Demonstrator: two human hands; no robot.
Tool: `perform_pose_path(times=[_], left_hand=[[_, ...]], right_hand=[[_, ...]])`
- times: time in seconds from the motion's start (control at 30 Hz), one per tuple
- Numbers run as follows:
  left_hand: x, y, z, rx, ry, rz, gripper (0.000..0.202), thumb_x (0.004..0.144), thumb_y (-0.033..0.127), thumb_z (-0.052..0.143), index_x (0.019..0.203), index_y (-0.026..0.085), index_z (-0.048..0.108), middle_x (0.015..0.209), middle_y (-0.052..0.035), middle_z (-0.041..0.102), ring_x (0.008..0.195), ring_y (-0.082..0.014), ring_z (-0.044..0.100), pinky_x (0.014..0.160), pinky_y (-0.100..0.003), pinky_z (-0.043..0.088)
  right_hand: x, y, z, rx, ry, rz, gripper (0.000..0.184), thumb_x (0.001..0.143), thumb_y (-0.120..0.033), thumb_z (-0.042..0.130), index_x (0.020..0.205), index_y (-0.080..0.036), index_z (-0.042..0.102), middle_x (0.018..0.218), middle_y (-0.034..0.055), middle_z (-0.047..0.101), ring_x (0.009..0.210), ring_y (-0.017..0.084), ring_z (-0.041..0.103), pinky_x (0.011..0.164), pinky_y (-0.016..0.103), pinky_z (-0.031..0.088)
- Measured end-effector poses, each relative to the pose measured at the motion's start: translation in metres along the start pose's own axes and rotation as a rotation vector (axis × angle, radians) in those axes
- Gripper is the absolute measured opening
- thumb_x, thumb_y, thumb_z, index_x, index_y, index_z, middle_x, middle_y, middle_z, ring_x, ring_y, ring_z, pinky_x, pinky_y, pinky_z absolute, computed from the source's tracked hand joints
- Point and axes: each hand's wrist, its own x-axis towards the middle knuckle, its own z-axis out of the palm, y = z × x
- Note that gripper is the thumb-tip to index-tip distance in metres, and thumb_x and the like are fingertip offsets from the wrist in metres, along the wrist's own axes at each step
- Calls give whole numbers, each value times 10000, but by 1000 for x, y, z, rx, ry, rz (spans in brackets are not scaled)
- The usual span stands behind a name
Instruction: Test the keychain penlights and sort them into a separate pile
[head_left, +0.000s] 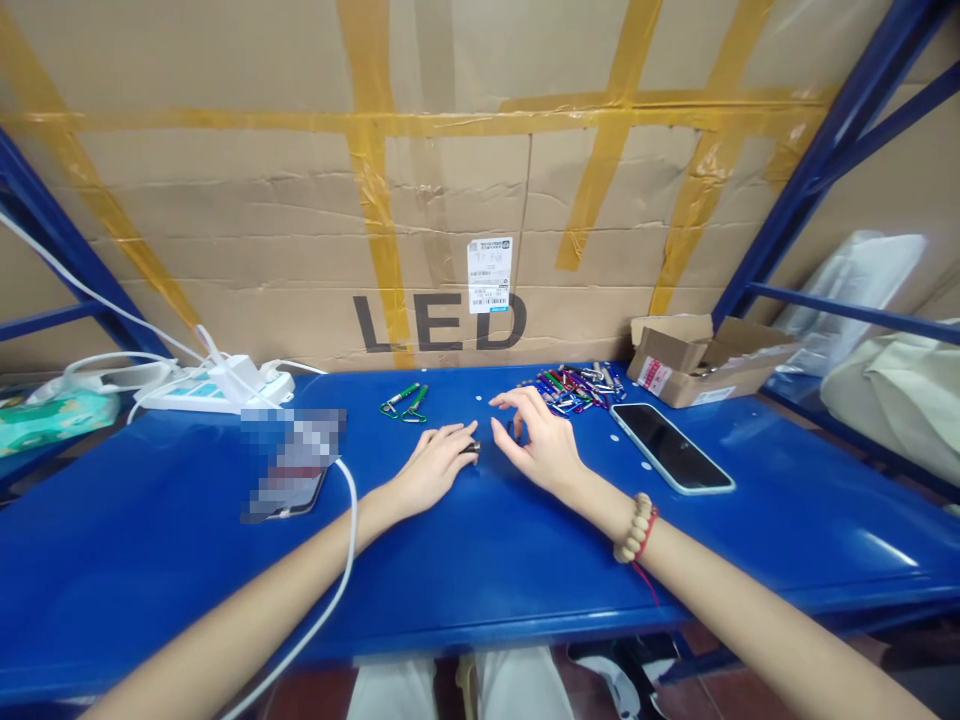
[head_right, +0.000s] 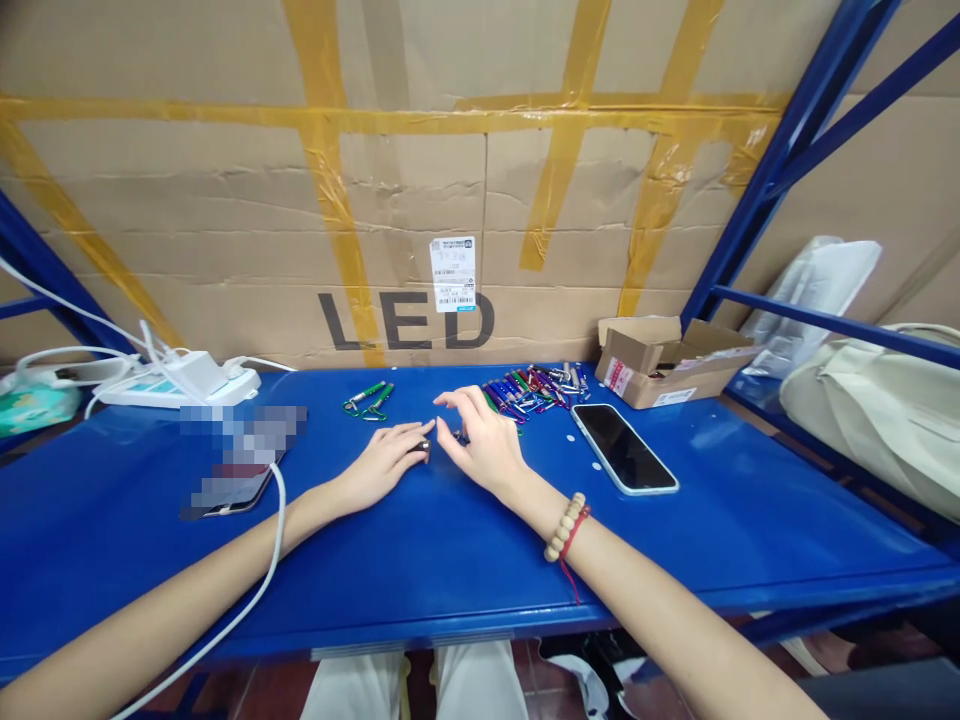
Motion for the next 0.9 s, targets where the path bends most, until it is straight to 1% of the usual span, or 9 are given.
perform_pose_path(times=[0.13,0.23,0.37,0.43,0.5,0.6,0.73,0.83,0.9], left_hand=[[3,6,-5,70,192,82,124,792,177,595,801,233,705,1021,-47,656,1138,-241,465,1075,-313,195],[6,10,-12,71,271,75,162,829,231,564,903,212,707,984,-43,639,1007,-212,534,957,-270,329],[9,2,-15,-27,311,-15,189,822,269,579,930,193,714,889,-30,642,893,-192,543,862,-258,383],[11,-3,-14,-47,303,-16,178,797,267,612,912,191,725,874,-29,652,902,-196,538,870,-261,380],[13,-7,-13,-65,290,-14,165,780,252,632,896,196,734,894,-33,666,938,-203,536,898,-267,367],[14,-10,-12,-74,273,-8,157,765,226,649,890,202,741,922,-39,683,982,-210,534,933,-270,346],[13,-9,-11,-82,247,-14,162,748,216,665,889,191,742,907,-40,694,934,-203,566,885,-261,374],[11,-7,-10,-94,203,-33,193,775,276,640,907,169,731,735,-17,661,713,-157,565,716,-241,406],[8,-3,-8,-98,160,-53,268,809,350,594,936,148,716,597,14,580,543,-119,482,577,-230,370]], right_hand=[[0,2,1,-21,-82,-12,149,882,-281,501,926,-212,626,851,1,629,560,64,563,496,172,409],[-1,0,1,-6,-244,-38,177,868,-342,554,957,-228,656,877,-6,633,552,63,552,515,177,422],[-4,-12,7,28,-512,-197,367,880,-429,530,1200,-258,586,1082,29,602,682,89,602,613,204,478],[-6,-20,14,15,-549,-300,402,899,-434,495,1257,-262,555,1094,46,600,827,131,612,675,229,487],[-7,-25,22,36,-566,-335,344,915,-406,475,1201,-267,608,1026,40,620,849,138,607,691,234,479],[-5,-28,31,152,-593,-229,236,885,-367,546,1029,-268,704,905,10,646,780,116,615,665,210,461],[-2,-29,29,214,-578,-107,144,824,-333,638,899,-248,727,827,-9,669,716,110,629,629,203,452],[-2,-29,26,242,-561,-4,132,762,-352,698,803,-228,719,750,-13,672,652,122,630,582,217,447],[-3,-28,25,280,-555,54,131,723,-350,731,747,-223,711,699,-20,664,619,127,624,561,224,445]])
